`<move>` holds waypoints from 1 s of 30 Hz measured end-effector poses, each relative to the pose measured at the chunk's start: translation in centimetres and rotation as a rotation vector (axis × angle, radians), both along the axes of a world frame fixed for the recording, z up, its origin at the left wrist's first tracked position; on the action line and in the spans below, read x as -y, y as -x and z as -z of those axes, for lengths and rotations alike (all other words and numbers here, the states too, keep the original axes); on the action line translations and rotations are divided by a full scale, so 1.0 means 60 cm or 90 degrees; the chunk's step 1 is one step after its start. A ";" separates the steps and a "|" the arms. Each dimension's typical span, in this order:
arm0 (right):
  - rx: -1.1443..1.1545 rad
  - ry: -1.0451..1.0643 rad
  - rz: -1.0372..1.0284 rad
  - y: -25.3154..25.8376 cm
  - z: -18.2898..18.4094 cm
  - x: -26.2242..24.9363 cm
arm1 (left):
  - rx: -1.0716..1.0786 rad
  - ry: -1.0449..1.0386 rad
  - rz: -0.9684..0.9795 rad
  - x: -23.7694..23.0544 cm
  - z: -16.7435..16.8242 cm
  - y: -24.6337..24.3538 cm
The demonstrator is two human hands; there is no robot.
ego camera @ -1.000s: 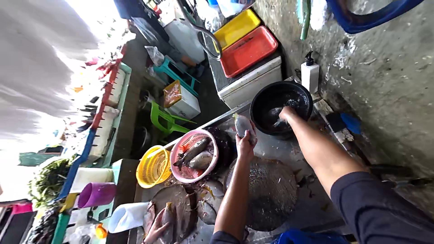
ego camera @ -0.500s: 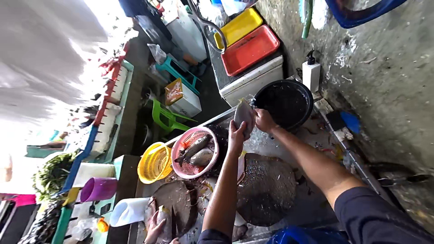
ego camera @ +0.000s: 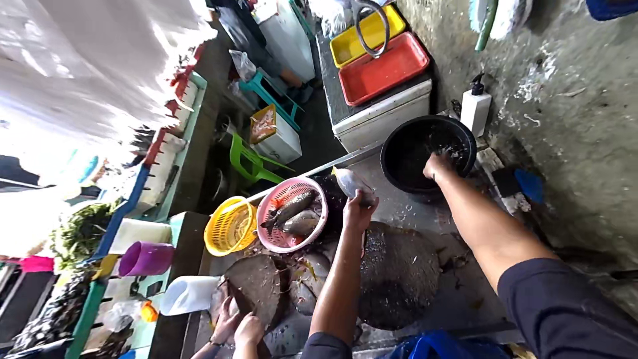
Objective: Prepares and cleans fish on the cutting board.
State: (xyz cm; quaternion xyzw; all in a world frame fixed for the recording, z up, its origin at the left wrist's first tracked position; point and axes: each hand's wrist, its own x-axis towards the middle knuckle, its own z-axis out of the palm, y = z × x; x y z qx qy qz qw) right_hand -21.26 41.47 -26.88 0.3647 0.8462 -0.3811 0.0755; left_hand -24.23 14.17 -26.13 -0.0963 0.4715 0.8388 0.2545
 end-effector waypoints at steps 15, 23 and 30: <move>-0.514 -0.090 -0.281 -0.078 -0.064 0.238 | -0.028 -0.234 0.050 -0.051 -0.048 -0.017; -0.354 -0.049 -0.271 -0.049 -0.109 0.233 | -0.116 -0.274 0.102 -0.049 -0.062 -0.016; -0.467 -0.099 -0.119 -0.041 -0.062 0.101 | -0.110 0.070 -0.019 -0.027 -0.053 0.019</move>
